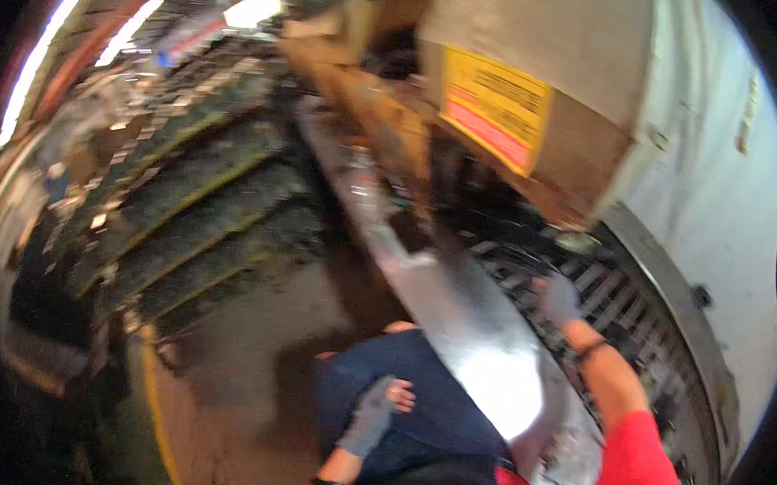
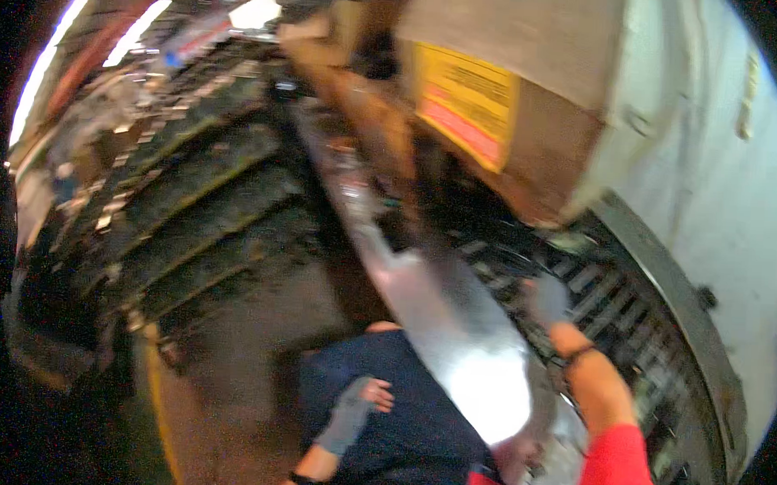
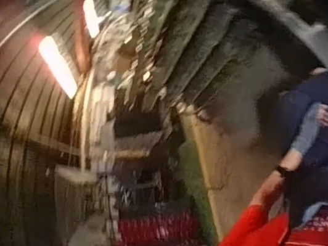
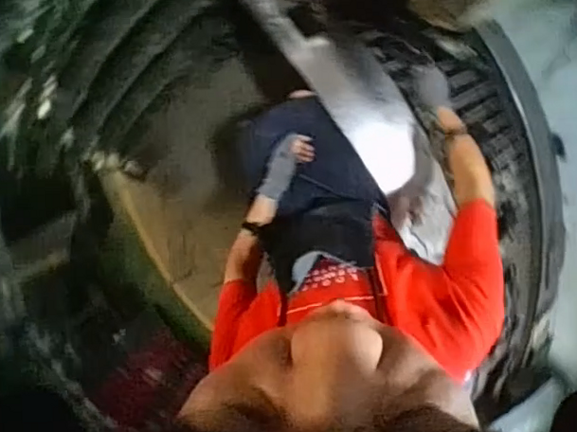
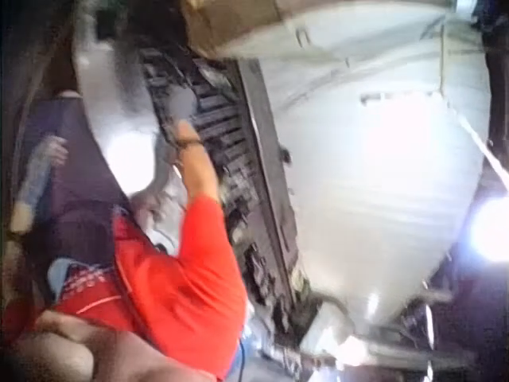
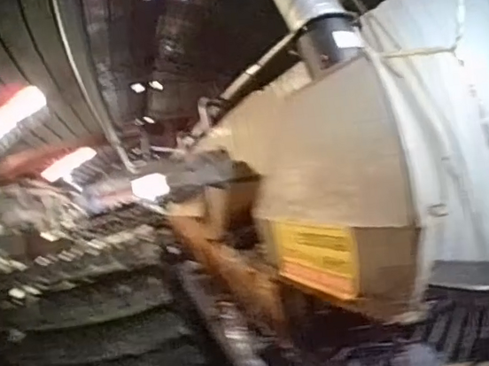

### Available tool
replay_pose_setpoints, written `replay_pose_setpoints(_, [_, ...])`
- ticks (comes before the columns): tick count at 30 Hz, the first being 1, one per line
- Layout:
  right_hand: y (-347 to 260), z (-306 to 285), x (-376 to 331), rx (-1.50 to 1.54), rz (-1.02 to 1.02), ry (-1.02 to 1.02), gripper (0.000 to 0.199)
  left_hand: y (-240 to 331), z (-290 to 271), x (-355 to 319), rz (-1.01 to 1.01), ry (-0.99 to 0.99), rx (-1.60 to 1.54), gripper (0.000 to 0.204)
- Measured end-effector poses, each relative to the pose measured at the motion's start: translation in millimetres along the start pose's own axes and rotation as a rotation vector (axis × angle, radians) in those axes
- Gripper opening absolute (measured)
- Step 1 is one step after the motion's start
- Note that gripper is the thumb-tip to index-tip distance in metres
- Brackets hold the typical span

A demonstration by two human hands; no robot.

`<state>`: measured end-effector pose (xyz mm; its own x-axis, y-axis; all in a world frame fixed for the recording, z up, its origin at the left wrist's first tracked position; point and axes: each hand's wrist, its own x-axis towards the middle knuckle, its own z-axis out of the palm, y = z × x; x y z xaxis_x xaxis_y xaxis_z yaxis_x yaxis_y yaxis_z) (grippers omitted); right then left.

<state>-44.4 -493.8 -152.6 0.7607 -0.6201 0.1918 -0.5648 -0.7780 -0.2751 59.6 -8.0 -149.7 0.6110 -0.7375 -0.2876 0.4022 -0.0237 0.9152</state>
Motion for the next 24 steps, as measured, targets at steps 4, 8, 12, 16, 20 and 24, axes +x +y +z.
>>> replay_pose_setpoints(4, [-70,-104,-31,-0.043,-0.156,-0.142,0.057,-4,14,3,0.04,-0.026,-0.026,0.042])
replay_pose_setpoints(8, [-155,-167,-62,0.902,0.187,-0.556,0.066,16,72,12,0.081,-0.116,0.031,0.054])
replay_pose_setpoints(12, [-148,-131,-56,1.242,0.171,-0.791,0.062,48,94,13,0.087,-0.151,0.019,0.042])
replay_pose_setpoints(16, [-60,-84,-22,1.163,0.405,-0.406,0.044,37,67,-22,-0.066,0.006,-0.132,0.036])
replay_pose_setpoints(20, [138,-16,44,1.202,0.62,-0.273,0.042,-13,33,-59,-0.319,0.207,-0.133,0.033])
replay_pose_setpoints(24, [178,37,101,1.738,0.819,-0.02,0.05,-6,30,-64,-0.401,0.309,-0.125,0.035])
